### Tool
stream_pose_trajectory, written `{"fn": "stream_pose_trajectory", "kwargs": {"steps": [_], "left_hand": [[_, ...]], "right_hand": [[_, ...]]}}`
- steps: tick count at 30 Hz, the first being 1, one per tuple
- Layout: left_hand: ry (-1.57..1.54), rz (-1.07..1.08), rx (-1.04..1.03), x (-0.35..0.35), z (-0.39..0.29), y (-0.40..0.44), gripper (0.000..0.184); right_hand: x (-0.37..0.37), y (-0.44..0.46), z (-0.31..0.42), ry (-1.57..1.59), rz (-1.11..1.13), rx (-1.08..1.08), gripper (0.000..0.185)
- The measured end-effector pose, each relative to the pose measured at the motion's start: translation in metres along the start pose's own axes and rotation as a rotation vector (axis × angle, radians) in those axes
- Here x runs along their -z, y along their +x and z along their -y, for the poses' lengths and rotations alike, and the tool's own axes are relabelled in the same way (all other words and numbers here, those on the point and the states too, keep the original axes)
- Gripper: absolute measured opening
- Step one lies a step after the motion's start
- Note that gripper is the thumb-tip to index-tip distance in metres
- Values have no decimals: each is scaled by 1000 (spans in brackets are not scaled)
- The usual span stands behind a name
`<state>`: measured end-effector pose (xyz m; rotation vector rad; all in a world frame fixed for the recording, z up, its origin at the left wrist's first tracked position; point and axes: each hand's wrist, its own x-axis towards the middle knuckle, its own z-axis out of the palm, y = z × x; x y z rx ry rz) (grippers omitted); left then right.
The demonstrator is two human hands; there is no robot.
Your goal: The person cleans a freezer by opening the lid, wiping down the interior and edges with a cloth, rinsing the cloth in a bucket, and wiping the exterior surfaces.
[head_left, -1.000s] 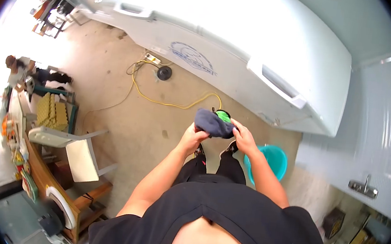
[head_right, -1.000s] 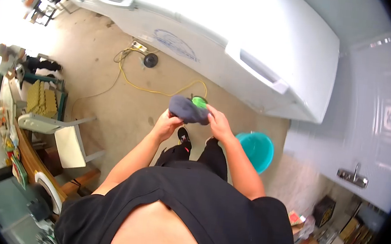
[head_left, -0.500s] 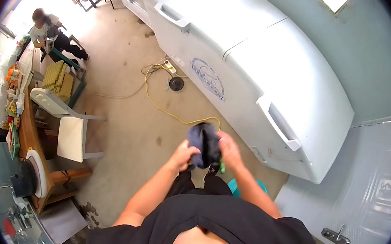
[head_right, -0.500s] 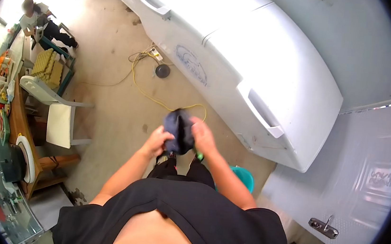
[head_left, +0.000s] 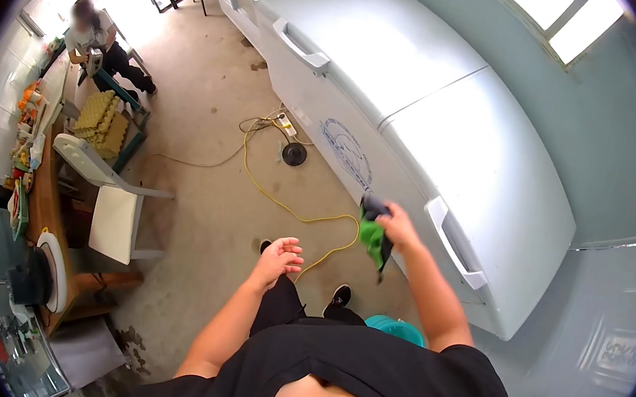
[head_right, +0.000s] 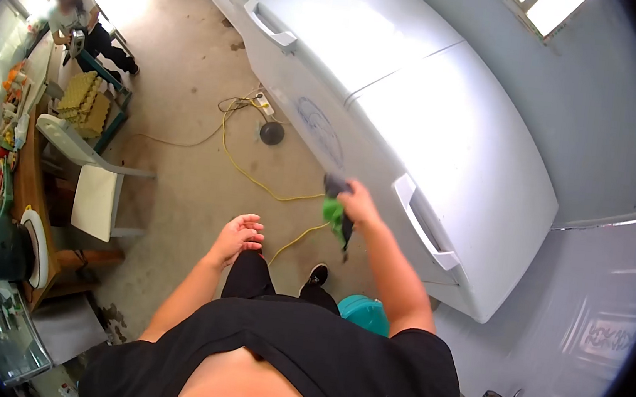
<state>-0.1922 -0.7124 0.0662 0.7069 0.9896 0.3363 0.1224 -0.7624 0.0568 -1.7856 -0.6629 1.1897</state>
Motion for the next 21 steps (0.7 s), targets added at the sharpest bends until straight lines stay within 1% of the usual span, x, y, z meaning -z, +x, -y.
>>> {"fn": "stream_pose_trajectory", "kwargs": {"steps": [1,2,4,6,7,8,9,10,11,12,14,15,17,18,19,20,21], "left_hand": [[-2,-41,4,13,-6,8,34],[-5,-38,7,25,-12,19,34],[76,-40,18,53,-23,41,33],[195,-19,35,79,-42,66,35],[244,-6,13,94,-51,79,35],[286,7,-11,109,-60,92,35],[271,2,-8,121,-71,105,35],[331,-9,-26,133,-83,115,35],[396,-20,-42,149,-95,127,35],[390,-22,-33,162,-106,139,35],[368,-36,-86,181,-120,166,33],[409,-58,-100,185,-125,185,33],[497,-58,-204,185,-146,221,32],[632,-87,-372,184,-156,243,32],[764,-117,-538,181,-166,265,33],[783,-127,-612,169,-193,275,34],[803,-140,-689,151,-229,283,36]], "right_hand": [[9,26,19,-93,-81,117,43],[20,53,36,-186,-162,237,42],[31,99,74,-477,-411,570,42],[13,118,126,-931,-642,570,41],[9,140,132,-1152,-584,667,46],[3,165,128,-1165,-569,669,46],[-3,192,113,-1300,-549,689,49],[-7,212,103,-1430,-532,709,52],[-8,226,104,-1465,-530,666,58],[-11,228,107,-1449,-518,659,56],[-13,227,108,-1419,-492,687,54],[-10,224,105,-1434,-483,659,54],[-7,220,99,-1591,-339,881,55],[-7,213,99,-1724,-218,891,56],[-5,207,96,-1853,-74,852,55],[-4,205,94,-1974,72,812,55],[-4,208,95,-1979,79,808,55]]}}
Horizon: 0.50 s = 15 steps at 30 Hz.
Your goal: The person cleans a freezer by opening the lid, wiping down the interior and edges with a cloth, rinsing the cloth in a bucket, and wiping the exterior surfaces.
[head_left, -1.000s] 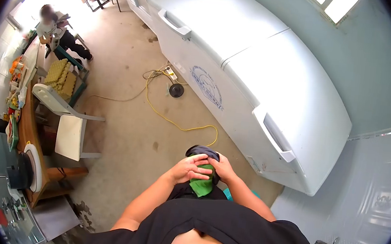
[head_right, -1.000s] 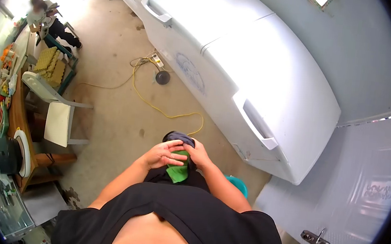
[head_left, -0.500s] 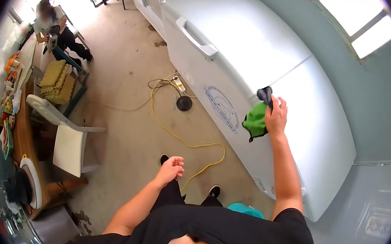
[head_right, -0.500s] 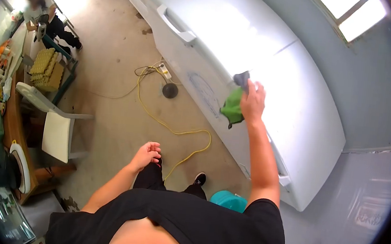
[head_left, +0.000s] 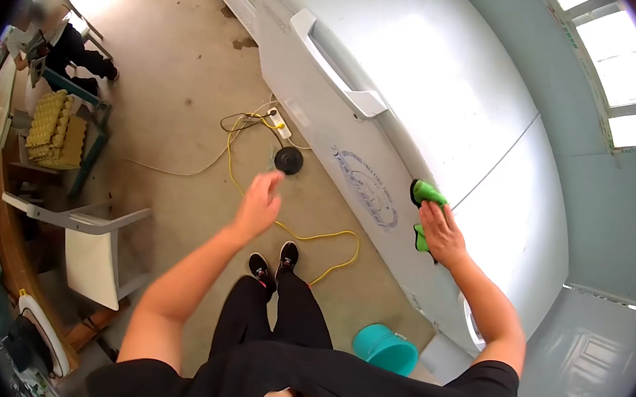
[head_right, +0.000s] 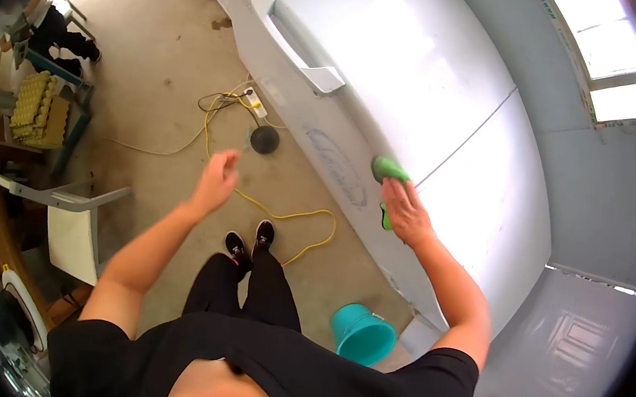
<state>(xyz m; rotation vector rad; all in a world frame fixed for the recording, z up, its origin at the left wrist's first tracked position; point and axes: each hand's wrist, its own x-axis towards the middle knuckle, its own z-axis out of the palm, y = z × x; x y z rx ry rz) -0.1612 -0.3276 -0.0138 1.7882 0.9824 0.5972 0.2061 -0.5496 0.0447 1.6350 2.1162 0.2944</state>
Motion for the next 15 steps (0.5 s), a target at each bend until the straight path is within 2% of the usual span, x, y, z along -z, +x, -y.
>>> {"fn": "stream_pose_trajectory", "kwargs": {"steps": [2,3,5,6,7,9,10,11,12,15], "left_hand": [[254,-140,-446,1,-10,68,39],[310,-164,-525,0,-19,99,40],[378,-193,-691,0,-31,162,41],[389,-202,-773,0,-34,191,41],[460,-241,-834,-1,-37,215,38],[517,-267,-897,-1,-28,254,35],[529,-174,-953,-1,-18,272,30],[543,-83,-1013,-1,-9,286,27],[500,20,-1018,-1,-3,296,23],[479,13,-1075,-5,7,299,23]], "right_hand": [[-3,8,0,-161,71,147,56],[-4,15,2,-155,78,143,56],[-3,33,10,-31,295,151,57],[-5,44,15,49,273,95,56],[-14,54,19,50,285,84,56],[-31,81,32,-191,126,23,56],[-30,97,36,-174,144,-10,48],[-41,118,43,-176,150,-25,48],[-54,139,49,-102,60,-116,48],[-80,213,67,6,-127,-291,50]]}}
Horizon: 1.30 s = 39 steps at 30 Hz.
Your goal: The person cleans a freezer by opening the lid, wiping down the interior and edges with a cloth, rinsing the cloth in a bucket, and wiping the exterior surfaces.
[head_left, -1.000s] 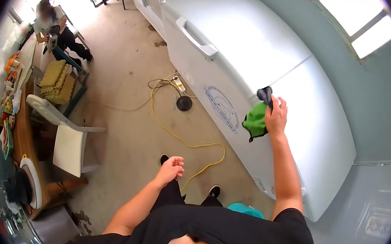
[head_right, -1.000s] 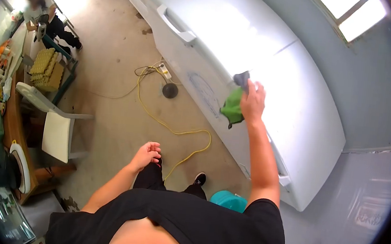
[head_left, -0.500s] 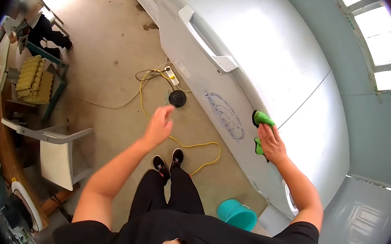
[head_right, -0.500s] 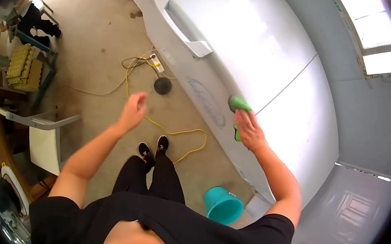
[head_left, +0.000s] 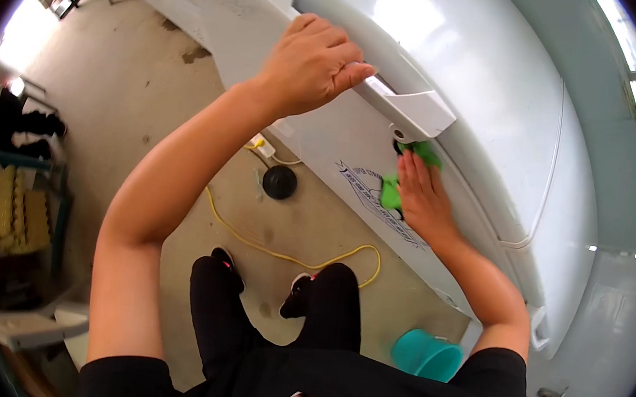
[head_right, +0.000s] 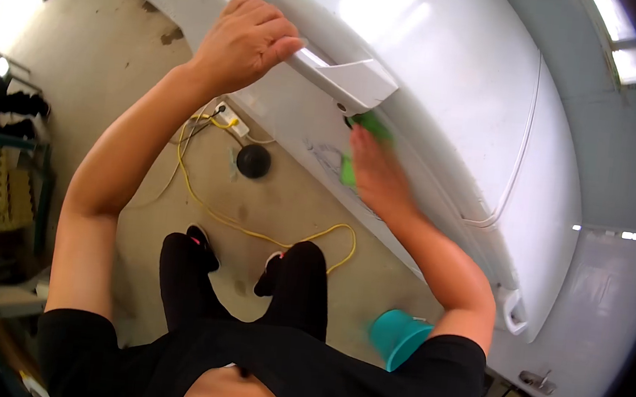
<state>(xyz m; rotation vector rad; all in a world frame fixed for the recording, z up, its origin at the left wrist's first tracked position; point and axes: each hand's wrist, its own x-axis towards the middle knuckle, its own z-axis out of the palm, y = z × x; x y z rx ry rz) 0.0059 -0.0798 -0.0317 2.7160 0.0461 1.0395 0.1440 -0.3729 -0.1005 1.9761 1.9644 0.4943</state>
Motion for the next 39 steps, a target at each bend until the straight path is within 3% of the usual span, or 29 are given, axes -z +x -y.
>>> {"fn": "stream_pose_trajectory", "kwargs": {"steps": [4,8,10,14,15,17,18,20,22,23,24,26,27,29,30,33,35,38,39], "left_hand": [[84,-190,-151,-18,8,-2,25],[55,-365,-253,-29,9,-3,37],[32,-342,-203,-32,8,-5,41],[119,-385,-249,-37,12,-5,39],[127,-383,-233,-36,7,-5,39],[142,-359,-223,-34,1,-6,37],[149,-360,-224,-35,-1,-6,37],[146,-374,-247,-33,-1,-7,37],[149,-396,-266,-35,0,-8,37],[174,-396,-248,-37,2,-8,37],[200,-395,-227,-38,5,-7,38],[207,-405,-254,-38,5,-7,39],[204,-363,-229,-36,4,-7,39],[213,-319,-211,-34,3,-6,40],[207,-353,-234,-36,3,-6,40],[203,-412,-272,-39,2,-6,41],[201,-439,-284,-42,2,-5,41],[211,-446,-272,-45,3,-6,42],[204,-444,-267,-44,2,-6,42]], "right_hand": [[-49,61,40,-28,-272,-160,55],[-59,28,37,-252,-578,-286,57],[-67,-18,32,-342,-590,-386,60],[-90,-136,41,-342,-432,-931,58],[-94,-156,42,-359,-432,-965,58],[-97,-185,41,-305,-779,-1053,57],[-98,-171,40,-167,-942,-1116,57],[-94,-120,37,-213,-1167,-1122,56],[-99,-74,33,-177,-1207,-1012,55],[-91,-48,40,-101,-1112,-1023,53],[-80,-28,45,-39,-1110,-894,48],[-58,2,49,171,-891,-591,41],[-53,-4,49,173,-895,-600,41],[-44,-13,42,-121,-921,-443,34],[-34,-36,38,-31,-892,-420,31],[-59,-129,17,-217,-964,-540,29],[-69,-187,25,-298,-857,-960,32],[-99,-195,16,-355,-1105,-1272,47],[-98,-178,17,-354,-1106,-1278,47]]}}
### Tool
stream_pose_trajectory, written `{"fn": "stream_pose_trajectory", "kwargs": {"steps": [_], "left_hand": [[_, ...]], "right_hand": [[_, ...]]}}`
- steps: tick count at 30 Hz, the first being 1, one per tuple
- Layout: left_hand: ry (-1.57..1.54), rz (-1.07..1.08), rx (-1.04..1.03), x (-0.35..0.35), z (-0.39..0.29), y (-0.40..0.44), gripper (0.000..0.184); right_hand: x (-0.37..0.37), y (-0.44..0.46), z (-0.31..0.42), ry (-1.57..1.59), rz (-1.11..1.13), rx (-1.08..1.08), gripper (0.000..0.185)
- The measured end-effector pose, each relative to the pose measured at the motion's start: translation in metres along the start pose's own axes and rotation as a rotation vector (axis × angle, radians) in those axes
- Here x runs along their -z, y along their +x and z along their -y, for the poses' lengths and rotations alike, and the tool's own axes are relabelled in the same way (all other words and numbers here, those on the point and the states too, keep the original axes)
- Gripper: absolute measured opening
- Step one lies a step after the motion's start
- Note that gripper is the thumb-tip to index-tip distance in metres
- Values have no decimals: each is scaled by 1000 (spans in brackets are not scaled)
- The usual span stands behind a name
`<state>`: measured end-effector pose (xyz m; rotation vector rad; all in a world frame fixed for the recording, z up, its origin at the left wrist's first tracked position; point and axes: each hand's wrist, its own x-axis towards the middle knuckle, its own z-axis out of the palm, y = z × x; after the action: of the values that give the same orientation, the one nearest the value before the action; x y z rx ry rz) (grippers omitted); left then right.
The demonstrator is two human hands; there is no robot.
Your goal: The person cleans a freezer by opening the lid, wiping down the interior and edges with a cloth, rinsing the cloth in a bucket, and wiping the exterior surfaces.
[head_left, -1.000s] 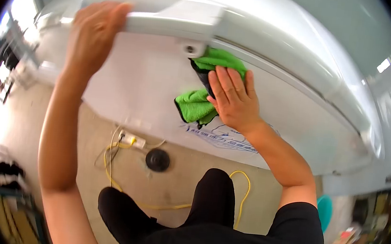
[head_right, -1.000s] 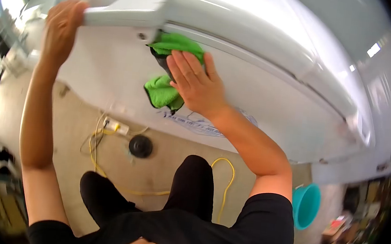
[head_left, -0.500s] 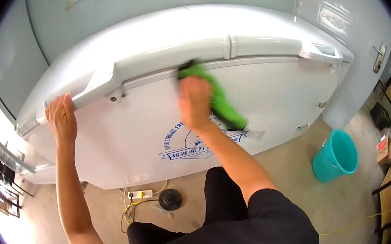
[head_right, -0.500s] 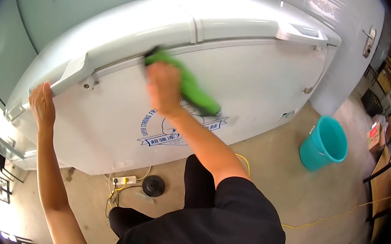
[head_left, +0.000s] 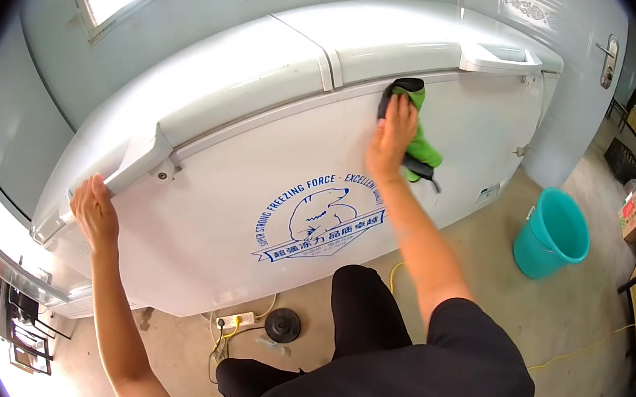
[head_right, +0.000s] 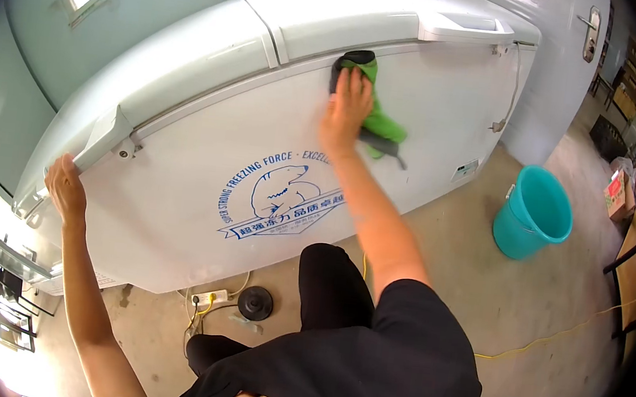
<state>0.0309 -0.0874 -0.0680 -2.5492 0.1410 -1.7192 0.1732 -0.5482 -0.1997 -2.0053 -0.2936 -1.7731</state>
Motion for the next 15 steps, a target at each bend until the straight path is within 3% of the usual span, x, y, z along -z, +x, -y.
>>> {"fn": "stream_pose_trajectory", "kwargs": {"steps": [2,3,6,9,12,14,15], "left_hand": [[-1,-8,10,1,0,2,43],[10,28,19,1,2,1,43],[22,73,34,4,3,2,44],[17,78,35,3,2,4,43],[21,155,38,8,8,8,41],[23,234,56,11,9,12,39],[-17,192,9,15,3,15,38]], "right_hand": [[-16,-1,42,-36,-11,-217,52],[-15,-4,58,8,36,-177,55],[-4,0,102,105,255,-11,50],[-7,6,93,129,255,422,51],[11,27,53,-47,273,549,59],[17,31,27,-147,457,319,61],[16,27,12,-91,340,237,61]]}}
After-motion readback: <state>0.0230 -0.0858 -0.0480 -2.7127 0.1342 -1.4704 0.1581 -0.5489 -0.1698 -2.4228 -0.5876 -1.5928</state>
